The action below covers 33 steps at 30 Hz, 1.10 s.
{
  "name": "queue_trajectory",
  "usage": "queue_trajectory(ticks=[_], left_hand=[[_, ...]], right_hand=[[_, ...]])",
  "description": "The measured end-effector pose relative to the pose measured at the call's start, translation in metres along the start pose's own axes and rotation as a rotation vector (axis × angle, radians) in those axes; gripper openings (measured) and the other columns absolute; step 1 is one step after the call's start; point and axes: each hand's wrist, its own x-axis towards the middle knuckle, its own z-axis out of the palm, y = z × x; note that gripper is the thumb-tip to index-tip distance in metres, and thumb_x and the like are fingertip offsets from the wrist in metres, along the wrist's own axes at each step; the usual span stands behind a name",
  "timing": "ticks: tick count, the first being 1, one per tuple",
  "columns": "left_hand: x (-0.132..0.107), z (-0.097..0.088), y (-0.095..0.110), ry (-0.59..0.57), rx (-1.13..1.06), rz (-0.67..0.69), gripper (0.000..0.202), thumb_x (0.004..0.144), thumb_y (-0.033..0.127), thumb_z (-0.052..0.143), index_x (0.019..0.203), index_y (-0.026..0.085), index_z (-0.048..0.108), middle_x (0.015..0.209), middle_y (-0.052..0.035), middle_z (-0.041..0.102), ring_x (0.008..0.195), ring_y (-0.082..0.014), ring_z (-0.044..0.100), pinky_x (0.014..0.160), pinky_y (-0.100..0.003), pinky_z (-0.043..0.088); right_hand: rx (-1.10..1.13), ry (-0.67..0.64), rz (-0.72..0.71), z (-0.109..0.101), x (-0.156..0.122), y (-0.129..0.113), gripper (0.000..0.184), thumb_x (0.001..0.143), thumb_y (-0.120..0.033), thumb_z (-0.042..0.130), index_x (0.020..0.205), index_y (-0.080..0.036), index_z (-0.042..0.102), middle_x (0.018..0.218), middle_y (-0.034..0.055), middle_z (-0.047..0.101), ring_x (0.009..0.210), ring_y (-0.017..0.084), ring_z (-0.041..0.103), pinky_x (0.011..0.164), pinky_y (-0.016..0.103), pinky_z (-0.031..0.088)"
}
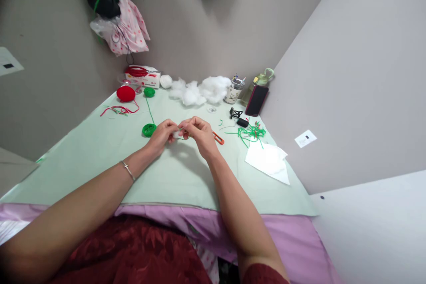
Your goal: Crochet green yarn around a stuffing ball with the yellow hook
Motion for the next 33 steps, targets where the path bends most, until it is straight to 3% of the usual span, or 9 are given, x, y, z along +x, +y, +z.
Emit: queue_trajectory(ticks=[2,5,8,11,17,19,23,27,33], left_hand=[[0.0,0.0,0.0,-0.002,-0.001,-0.014,0.033,0.098,0.035,0.064,0.124,0.016,0.064,0.12,-0.0097,0.068,0.099,-0.0216,0.069,0.084,-0.041,0.061],[0.0,-0.001,0.001,-0.013,-0.022,-0.026,0.032,0.098,0.035,0.064,0.124,0.016,0.064,0.118,-0.0094,0.068,0.097,-0.0208,0.069,0.082,-0.04,0.061],[0.0,-0.001,0.001,-0.037,-0.05,-0.031,0.032,0.098,0.035,0.064,0.123,0.015,0.064,0.117,-0.0092,0.068,0.095,-0.0204,0.069,0.08,-0.039,0.061],[-0.001,0.0,0.0,-0.077,-0.078,-0.035,0.033,0.098,0.035,0.064,0.124,0.015,0.064,0.118,-0.0093,0.068,0.096,-0.0208,0.069,0.081,-0.04,0.061],[-0.007,0.005,0.003,-0.184,-0.151,0.008,0.023,0.098,0.033,0.064,0.11,0.014,0.065,0.101,-0.0051,0.07,0.082,-0.016,0.068,0.072,-0.033,0.06],[-0.01,0.007,0.004,-0.208,-0.174,0.047,0.017,0.092,0.026,0.072,0.099,0.014,0.063,0.09,-0.0014,0.069,0.075,-0.0136,0.068,0.072,-0.03,0.059],[-0.012,0.011,0.003,-0.2,-0.188,0.114,0.032,0.076,0.017,0.083,0.088,0.017,0.054,0.079,0.0039,0.068,0.066,-0.0112,0.07,0.071,-0.026,0.058],[-0.01,0.01,0.002,-0.177,-0.179,0.133,0.028,0.082,0.025,0.078,0.084,0.019,0.051,0.073,0.0037,0.068,0.064,-0.0125,0.071,0.069,-0.027,0.059],[-0.004,0.004,0.001,-0.154,-0.098,0.144,0.019,0.092,0.023,0.069,0.081,0.016,0.056,0.067,0.0049,0.064,0.055,-0.0101,0.063,0.056,-0.024,0.055]], right_hand=[[-0.051,0.005,-0.015,0.001,-0.001,0.001,0.013,0.088,-0.035,0.051,0.093,-0.023,0.051,0.112,0.0075,0.07,0.064,0.012,0.056,0.064,0.029,0.047],[-0.246,-0.002,-0.052,0.003,-0.001,0.005,0.025,0.083,-0.027,0.057,0.107,-0.022,0.055,0.11,0.0056,0.07,0.066,0.012,0.054,0.068,0.028,0.044],[-0.341,-0.04,-0.039,0.006,0.0,0.009,0.007,0.082,-0.027,0.063,0.086,-0.021,0.061,0.078,0.0002,0.067,0.068,0.014,0.053,0.07,0.028,0.04],[-0.37,-0.032,-0.005,0.008,0.001,0.011,0.016,0.086,-0.03,0.061,0.073,-0.021,0.059,0.066,-0.0023,0.06,0.064,0.014,0.05,0.067,0.028,0.036],[-0.353,0.083,0.082,0.004,0.007,0.018,0.02,0.083,-0.031,0.06,0.068,-0.02,0.057,0.057,-0.0053,0.049,0.058,0.012,0.041,0.06,0.027,0.03],[-0.331,0.12,0.111,0.001,0.009,0.021,0.022,0.083,-0.033,0.058,0.065,-0.021,0.054,0.054,-0.0064,0.043,0.056,0.012,0.037,0.058,0.027,0.028],[-0.272,0.12,0.121,-0.002,0.01,0.022,0.026,0.082,-0.037,0.056,0.063,-0.021,0.049,0.055,-0.0069,0.037,0.056,0.011,0.033,0.057,0.027,0.026],[-0.201,0.051,0.082,0.0,0.008,0.013,0.029,0.083,-0.041,0.053,0.062,-0.021,0.048,0.058,-0.0057,0.038,0.062,0.012,0.035,0.06,0.028,0.028],[-0.092,-0.046,0.073,0.007,0.0,0.003,0.027,0.083,-0.04,0.053,0.065,-0.02,0.054,0.061,-0.0049,0.044,0.063,0.012,0.036,0.062,0.028,0.031]])
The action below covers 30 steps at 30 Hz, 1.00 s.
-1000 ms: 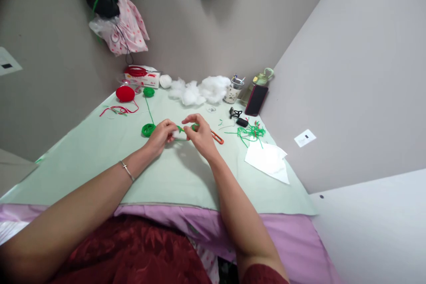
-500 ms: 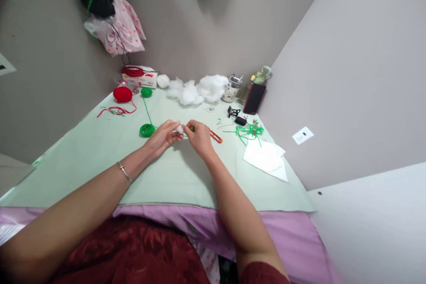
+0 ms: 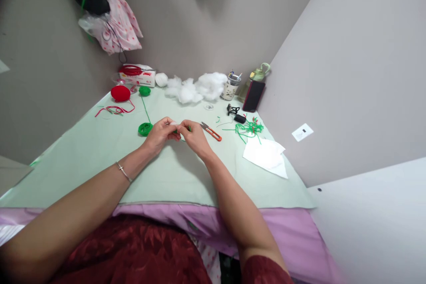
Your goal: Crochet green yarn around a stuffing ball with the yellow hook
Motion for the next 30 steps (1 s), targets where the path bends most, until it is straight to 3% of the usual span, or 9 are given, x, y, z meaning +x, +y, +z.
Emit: queue_trajectory(ticks=[3,9,15,20,26,30], left_hand=[[0.002,-0.002,-0.001,0.011,0.04,0.037,0.017,0.092,0.021,0.07,0.082,0.015,0.058,0.066,0.006,0.061,0.054,-0.0092,0.06,0.055,-0.023,0.053],[0.001,0.001,-0.002,0.032,0.045,0.131,0.031,0.079,0.019,0.075,0.086,0.022,0.045,0.066,0.0086,0.062,0.052,-0.0109,0.065,0.054,-0.023,0.053],[-0.003,0.003,0.0,-0.042,0.031,0.146,0.031,0.073,0.023,0.078,0.083,0.02,0.049,0.08,0.0063,0.062,0.066,-0.0105,0.07,0.071,-0.027,0.059],[-0.003,0.002,0.004,-0.104,0.008,0.094,0.021,0.08,0.029,0.074,0.081,0.017,0.058,0.084,0.0019,0.063,0.076,-0.0137,0.071,0.085,-0.035,0.061],[0.0,-0.002,-0.001,-0.022,0.026,0.059,0.022,0.079,0.019,0.078,0.092,0.016,0.061,0.093,0.0014,0.065,0.073,-0.0118,0.07,0.08,-0.034,0.062],[0.005,-0.005,-0.007,0.047,0.086,0.022,0.015,0.092,0.023,0.071,0.102,0.013,0.065,0.097,-0.0026,0.068,0.079,-0.0144,0.068,0.072,-0.032,0.061]], right_hand=[[0.032,-0.011,0.018,0.003,-0.001,0.0,0.029,0.082,-0.042,0.056,0.064,-0.02,0.055,0.06,-0.0049,0.044,0.062,0.012,0.036,0.061,0.028,0.03],[0.069,0.01,0.11,0.001,0.007,0.012,0.039,0.082,-0.055,0.057,0.064,-0.021,0.054,0.057,-0.005,0.042,0.057,0.012,0.035,0.055,0.027,0.029],[0.034,0.023,0.14,-0.004,0.011,0.021,0.047,0.077,-0.064,0.061,0.062,-0.021,0.054,0.056,-0.0047,0.044,0.054,0.011,0.035,0.053,0.027,0.028],[-0.076,0.075,0.102,-0.008,0.009,0.019,0.041,0.08,-0.055,0.062,0.061,-0.02,0.055,0.055,-0.0053,0.043,0.056,0.011,0.034,0.056,0.027,0.028],[-0.251,0.09,0.016,-0.002,0.004,0.012,0.018,0.086,-0.029,0.055,0.071,-0.02,0.06,0.061,-0.0033,0.053,0.062,0.014,0.043,0.063,0.027,0.031],[-0.34,0.047,-0.004,0.008,-0.001,0.01,0.016,0.087,-0.023,0.053,0.073,-0.021,0.061,0.064,-0.0014,0.057,0.064,0.016,0.048,0.065,0.028,0.031]])
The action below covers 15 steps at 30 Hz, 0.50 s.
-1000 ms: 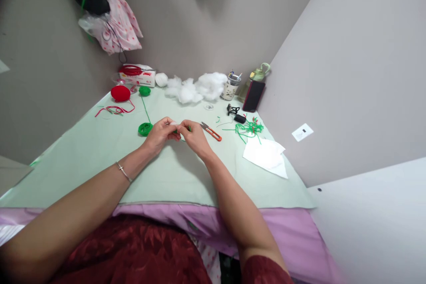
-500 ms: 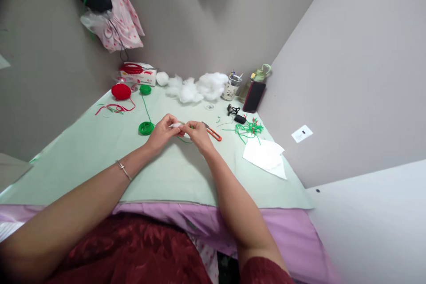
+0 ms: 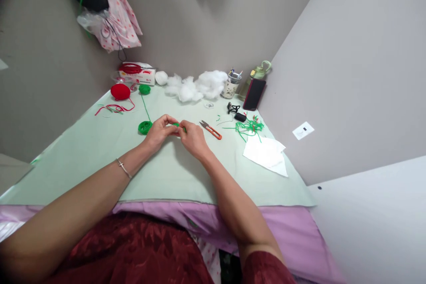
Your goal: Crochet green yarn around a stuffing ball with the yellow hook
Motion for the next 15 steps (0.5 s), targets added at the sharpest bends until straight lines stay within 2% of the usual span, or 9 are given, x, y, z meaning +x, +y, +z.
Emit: queue_trajectory(ticks=[3,7,11,15], left_hand=[[0.004,-0.001,-0.005,0.064,0.033,-0.035,0.026,0.097,0.031,0.066,0.117,0.014,0.065,0.11,-0.0073,0.069,0.089,-0.0182,0.069,0.076,-0.036,0.061],[0.005,-0.001,-0.008,0.113,0.003,-0.068,0.032,0.098,0.034,0.065,0.123,0.015,0.064,0.118,-0.0092,0.068,0.097,-0.0208,0.069,0.082,-0.04,0.061],[0.0,0.003,-0.003,0.075,-0.06,-0.084,0.029,0.098,0.033,0.065,0.12,0.015,0.065,0.113,-0.0081,0.069,0.092,-0.019,0.069,0.078,-0.037,0.061],[-0.005,0.007,0.003,-0.017,-0.119,-0.092,0.015,0.096,0.025,0.066,0.105,0.013,0.066,0.096,-0.0037,0.07,0.083,-0.0162,0.07,0.074,-0.034,0.062]], right_hand=[[-0.046,-0.02,0.014,0.007,0.001,-0.001,0.016,0.088,-0.021,0.054,0.074,-0.021,0.061,0.067,-0.0004,0.061,0.064,0.017,0.048,0.064,0.028,0.031],[-0.084,-0.03,0.042,0.01,0.006,0.0,0.01,0.086,-0.022,0.06,0.077,-0.022,0.064,0.07,-0.0003,0.064,0.065,0.016,0.049,0.064,0.027,0.031],[-0.095,-0.017,0.068,0.005,0.008,0.001,0.013,0.084,-0.027,0.063,0.073,-0.021,0.063,0.063,-0.0015,0.059,0.062,0.016,0.047,0.063,0.027,0.03],[-0.074,0.022,0.094,-0.004,0.009,0.003,0.026,0.088,-0.032,0.057,0.065,-0.02,0.058,0.058,-0.0029,0.053,0.058,0.014,0.043,0.061,0.027,0.029]])
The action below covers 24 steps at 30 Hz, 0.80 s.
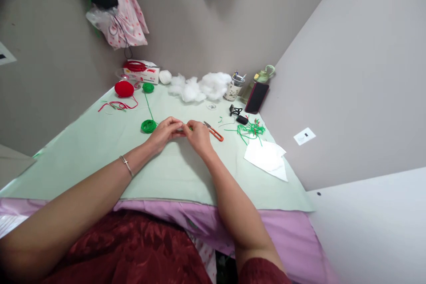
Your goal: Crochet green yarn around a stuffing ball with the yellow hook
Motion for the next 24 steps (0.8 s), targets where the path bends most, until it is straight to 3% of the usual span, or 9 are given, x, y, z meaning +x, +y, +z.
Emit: queue_trajectory(ticks=[2,5,10,16,20,24], left_hand=[[-0.001,0.001,0.002,-0.029,-0.011,0.008,0.007,0.094,0.017,0.068,0.095,0.013,0.064,0.089,-0.0011,0.069,0.081,-0.0151,0.071,0.078,-0.034,0.062],[0.0,-0.001,0.002,-0.031,0.014,0.028,0.012,0.089,0.01,0.071,0.09,0.013,0.06,0.086,0.0014,0.067,0.076,-0.0128,0.071,0.081,-0.033,0.062],[0.006,-0.006,-0.003,0.018,0.133,0.024,0.018,0.096,0.025,0.067,0.109,0.013,0.066,0.101,-0.0044,0.07,0.082,-0.0156,0.068,0.072,-0.033,0.061],[0.009,-0.008,-0.005,0.067,0.154,0.001,0.032,0.097,0.033,0.065,0.124,0.016,0.064,0.12,-0.0096,0.068,0.099,-0.0215,0.069,0.084,-0.041,0.061],[0.005,-0.006,0.0,0.051,0.071,-0.019,0.029,0.098,0.033,0.065,0.12,0.015,0.065,0.114,-0.0083,0.069,0.093,-0.0195,0.069,0.079,-0.038,0.061],[-0.002,-0.002,0.011,-0.011,-0.033,-0.003,0.014,0.098,0.026,0.063,0.102,0.013,0.066,0.094,-0.0034,0.069,0.08,-0.0151,0.069,0.074,-0.033,0.061]], right_hand=[[0.015,0.013,0.006,-0.004,0.001,0.001,0.027,0.088,-0.032,0.055,0.065,-0.02,0.057,0.058,-0.0031,0.052,0.059,0.013,0.042,0.061,0.027,0.029],[0.045,-0.026,-0.01,-0.009,0.001,0.002,0.024,0.087,-0.03,0.053,0.068,-0.018,0.06,0.059,-0.0035,0.053,0.06,0.013,0.042,0.062,0.027,0.03],[0.072,-0.125,-0.037,-0.005,-0.007,-0.003,0.021,0.085,-0.025,0.052,0.068,-0.019,0.064,0.058,-0.0036,0.052,0.058,0.014,0.041,0.059,0.028,0.028],[0.062,-0.088,-0.032,0.008,-0.011,-0.01,0.016,0.083,-0.023,0.053,0.073,-0.021,0.065,0.063,-0.002,0.057,0.06,0.015,0.045,0.06,0.028,0.03],[0.033,-0.017,-0.043,0.008,-0.008,-0.009,0.006,0.079,-0.024,0.06,0.073,-0.022,0.061,0.062,-0.0032,0.055,0.06,0.015,0.042,0.062,0.028,0.029],[0.063,0.037,-0.025,0.003,-0.005,-0.004,0.015,0.083,-0.034,0.059,0.074,-0.023,0.058,0.059,-0.0044,0.052,0.057,0.014,0.04,0.06,0.028,0.028]])
